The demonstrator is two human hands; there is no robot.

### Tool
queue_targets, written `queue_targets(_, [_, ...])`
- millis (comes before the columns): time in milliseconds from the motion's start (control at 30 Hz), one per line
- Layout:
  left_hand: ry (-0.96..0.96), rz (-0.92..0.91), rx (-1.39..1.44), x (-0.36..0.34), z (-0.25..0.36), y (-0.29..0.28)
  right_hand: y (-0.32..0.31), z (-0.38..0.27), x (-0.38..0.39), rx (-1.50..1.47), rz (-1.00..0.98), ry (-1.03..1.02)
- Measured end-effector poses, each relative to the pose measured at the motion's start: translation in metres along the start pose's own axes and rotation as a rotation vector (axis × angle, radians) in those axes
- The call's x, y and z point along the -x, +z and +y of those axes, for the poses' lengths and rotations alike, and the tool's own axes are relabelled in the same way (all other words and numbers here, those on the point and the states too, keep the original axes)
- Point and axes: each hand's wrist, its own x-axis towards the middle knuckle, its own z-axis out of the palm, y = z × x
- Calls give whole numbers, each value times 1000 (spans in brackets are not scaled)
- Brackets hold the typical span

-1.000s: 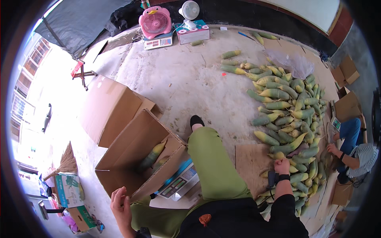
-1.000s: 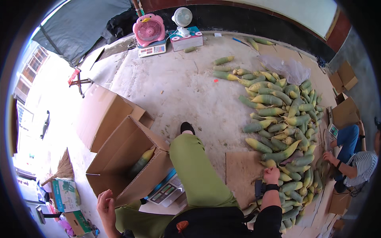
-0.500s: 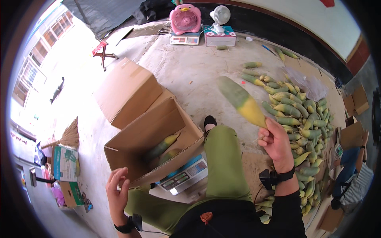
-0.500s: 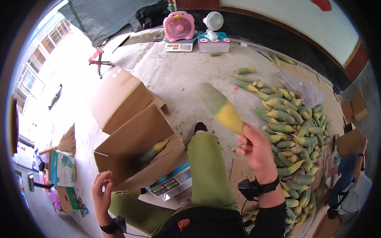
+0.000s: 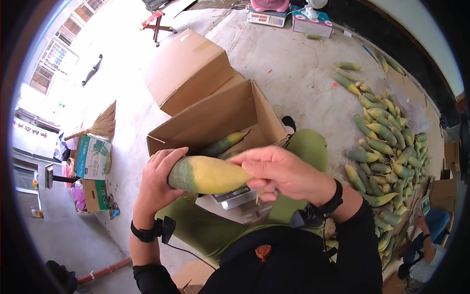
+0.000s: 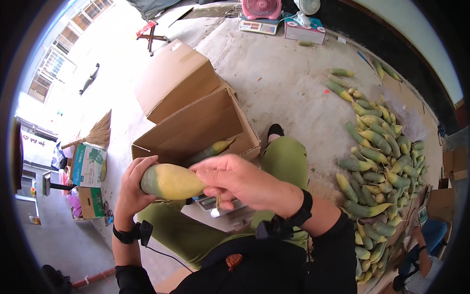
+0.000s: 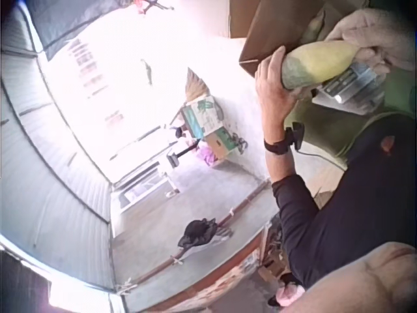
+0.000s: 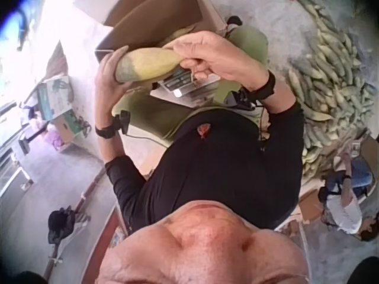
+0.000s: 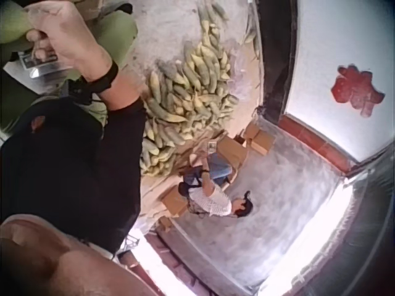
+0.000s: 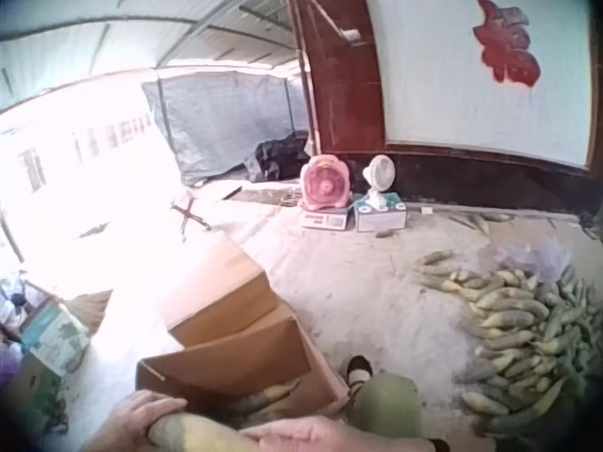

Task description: Picking produce from piles on the floor, weighing them on a scale, and placing them into cardboard boxes.

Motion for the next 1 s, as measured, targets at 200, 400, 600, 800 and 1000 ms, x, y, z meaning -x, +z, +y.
queue_targets(200, [-289,-110,213,-14,-26,1,-31,-9,-14,616,509,-676])
queue_targets(400, [-395,-452,102,-52,-71,23,-87,-12,-14,501,834,-869])
queue_targets(600, [-359,-852,108,-106,-105,84,-128,9,-19,294,906,-906])
queue_targets(800, [-168,-878,27,-116,-153,170,-130,7,-28,310,963,-856])
queue_targets(1000, [-331,-822,240,-87,-186,242,-130,5,-34,297,888,-850])
